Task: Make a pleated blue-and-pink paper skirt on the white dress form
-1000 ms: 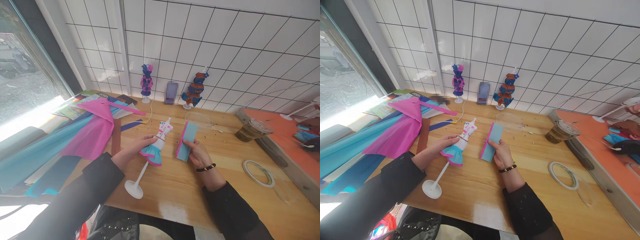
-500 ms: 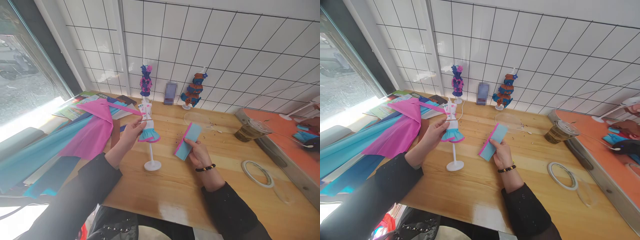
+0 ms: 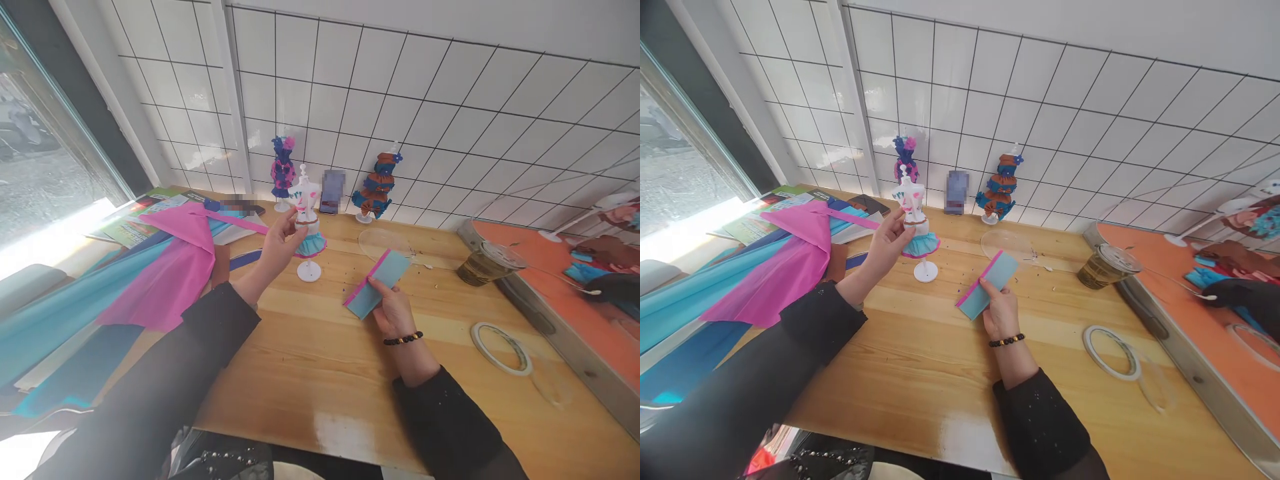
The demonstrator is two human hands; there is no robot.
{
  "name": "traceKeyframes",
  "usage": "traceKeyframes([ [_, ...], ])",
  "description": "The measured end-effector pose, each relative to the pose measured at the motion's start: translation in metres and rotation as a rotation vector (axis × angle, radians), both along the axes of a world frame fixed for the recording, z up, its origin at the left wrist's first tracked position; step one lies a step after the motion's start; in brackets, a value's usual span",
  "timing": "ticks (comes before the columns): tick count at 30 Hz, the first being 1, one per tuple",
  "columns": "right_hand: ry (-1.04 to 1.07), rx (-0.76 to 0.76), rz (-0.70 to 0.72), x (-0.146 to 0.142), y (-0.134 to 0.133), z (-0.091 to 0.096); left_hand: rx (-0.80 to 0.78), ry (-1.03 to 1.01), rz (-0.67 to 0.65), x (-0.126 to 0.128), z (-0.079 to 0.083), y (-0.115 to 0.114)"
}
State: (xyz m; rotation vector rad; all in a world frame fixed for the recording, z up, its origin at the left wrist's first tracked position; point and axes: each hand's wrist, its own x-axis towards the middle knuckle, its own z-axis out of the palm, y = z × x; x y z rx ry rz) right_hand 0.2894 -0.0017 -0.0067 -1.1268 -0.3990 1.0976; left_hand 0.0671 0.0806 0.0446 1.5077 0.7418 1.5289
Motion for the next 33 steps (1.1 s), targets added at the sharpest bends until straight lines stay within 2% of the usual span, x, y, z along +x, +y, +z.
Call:
traceKeyframes([
  [5,0.017,0.012,-0.021,-0.001,0.001,-0.002,0.026,0.05,0.037,0.006,-0.006,0.009],
  [13,0.032,0.001,-0.012,-0.004,-0.001,0.002,-0.045,0.143,-0.009,0.015,0.009,-0.004],
  [20,0.026,-0.007,-0.007,-0.002,0.0,0.0,-0.102,0.026,-0.115,0.014,0.009,-0.006],
  [26,0.009,-0.023,0.035,-0.002,-0.001,0.0,-0.064,-0.016,-0.078,0.014,0.007,-0.007],
  [33,-0.022,-0.047,0.064,0.0,-0.001,-0.004,-0.087,-0.064,-0.179,0.009,0.016,-0.009],
])
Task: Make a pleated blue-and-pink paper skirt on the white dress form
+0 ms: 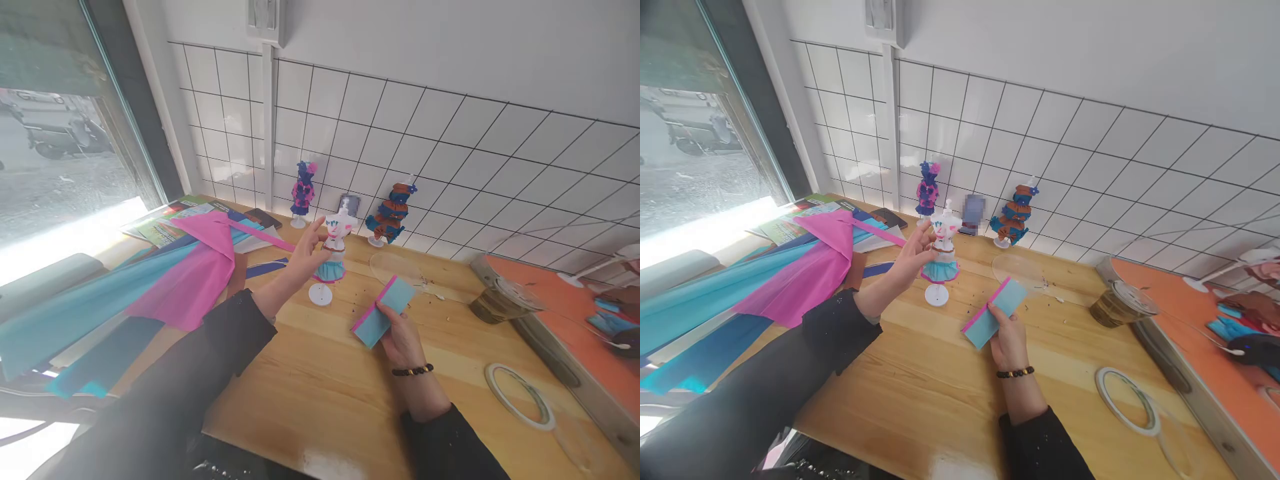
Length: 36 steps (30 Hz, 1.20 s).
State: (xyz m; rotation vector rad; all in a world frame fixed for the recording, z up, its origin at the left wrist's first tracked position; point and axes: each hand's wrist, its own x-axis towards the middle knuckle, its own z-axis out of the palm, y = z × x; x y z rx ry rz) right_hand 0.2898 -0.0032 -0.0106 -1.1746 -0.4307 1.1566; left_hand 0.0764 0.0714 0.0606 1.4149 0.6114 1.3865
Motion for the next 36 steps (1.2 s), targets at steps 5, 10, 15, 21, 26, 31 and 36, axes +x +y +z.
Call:
traceKeyframes([
  [5,-0.003,-0.017,0.02,0.002,0.0,-0.001,-0.028,-0.07,-0.061,-0.007,0.013,-0.003],
  [10,-0.013,-0.031,0.038,0.004,0.0,-0.002,-0.039,-0.005,0.124,-0.016,0.022,-0.004],
  [15,-0.015,-0.03,0.078,0.006,0.0,-0.001,-0.136,-0.031,0.364,-0.025,0.022,0.007],
  [21,0.027,-0.011,0.097,0.003,-0.004,0.002,0.142,-0.269,0.547,-0.021,0.042,-0.022],
  [26,0.092,0.045,0.008,0.002,-0.003,0.008,0.186,0.01,0.227,0.01,0.042,-0.073],
  [31,0.131,0.092,-0.059,0.013,-0.001,0.015,-0.221,0.394,-0.077,0.051,-0.005,-0.089],
  [36,0.116,0.124,-0.061,0.009,-0.003,0.014,-0.374,0.327,-0.175,0.068,-0.043,-0.084],
])
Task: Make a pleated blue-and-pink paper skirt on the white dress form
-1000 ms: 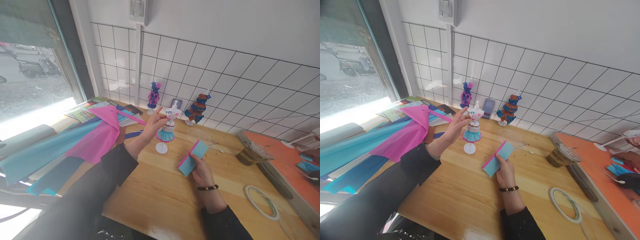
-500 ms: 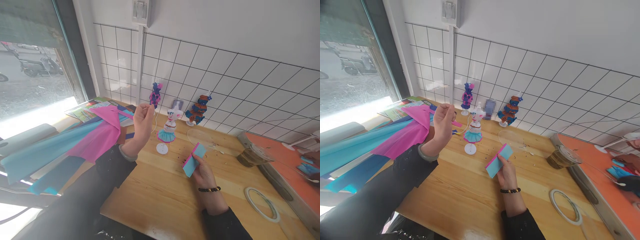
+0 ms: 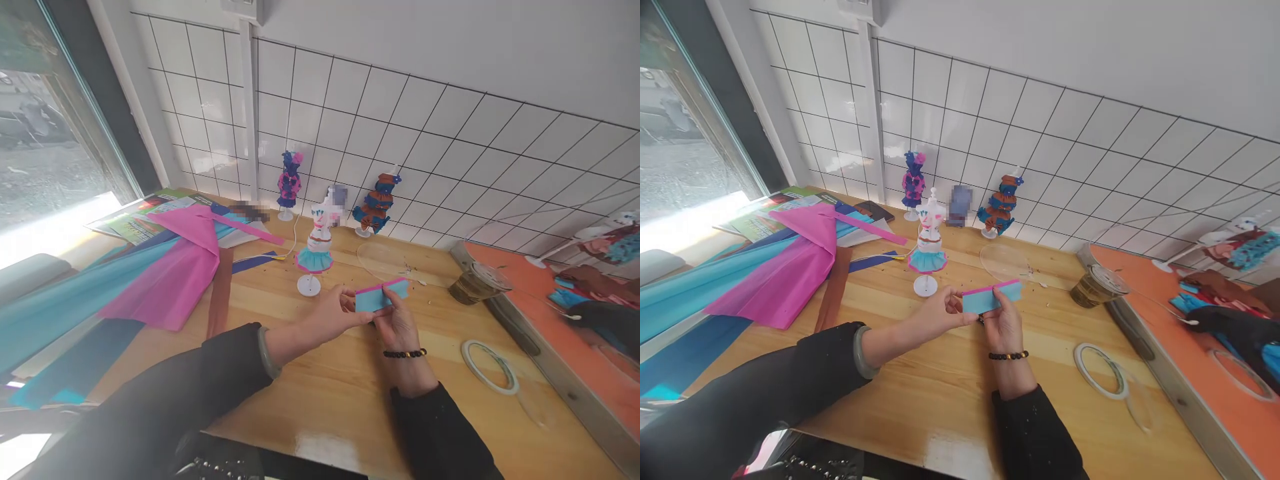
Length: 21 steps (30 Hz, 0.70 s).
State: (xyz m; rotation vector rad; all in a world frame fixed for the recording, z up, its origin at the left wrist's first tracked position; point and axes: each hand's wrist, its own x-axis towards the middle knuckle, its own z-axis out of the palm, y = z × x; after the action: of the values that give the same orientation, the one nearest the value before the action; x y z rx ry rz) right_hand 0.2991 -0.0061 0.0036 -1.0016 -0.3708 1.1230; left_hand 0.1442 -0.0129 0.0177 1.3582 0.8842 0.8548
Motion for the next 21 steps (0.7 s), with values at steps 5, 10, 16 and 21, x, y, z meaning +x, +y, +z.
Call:
traceKeyframes([
  [5,-0.022,0.027,0.11,-0.015,-0.01,0.01,0.016,-0.186,0.068,-0.003,0.005,0.006],
  [10,-0.118,0.173,0.334,0.0,-0.017,0.031,0.106,-0.235,0.125,-0.015,0.031,0.012],
  [16,-0.567,-0.053,0.367,0.007,-0.011,0.014,0.203,-0.154,0.047,-0.029,0.056,0.011],
  [21,-0.574,-0.092,0.304,0.006,-0.008,-0.002,0.163,-0.121,-0.051,-0.039,0.066,0.011],
])
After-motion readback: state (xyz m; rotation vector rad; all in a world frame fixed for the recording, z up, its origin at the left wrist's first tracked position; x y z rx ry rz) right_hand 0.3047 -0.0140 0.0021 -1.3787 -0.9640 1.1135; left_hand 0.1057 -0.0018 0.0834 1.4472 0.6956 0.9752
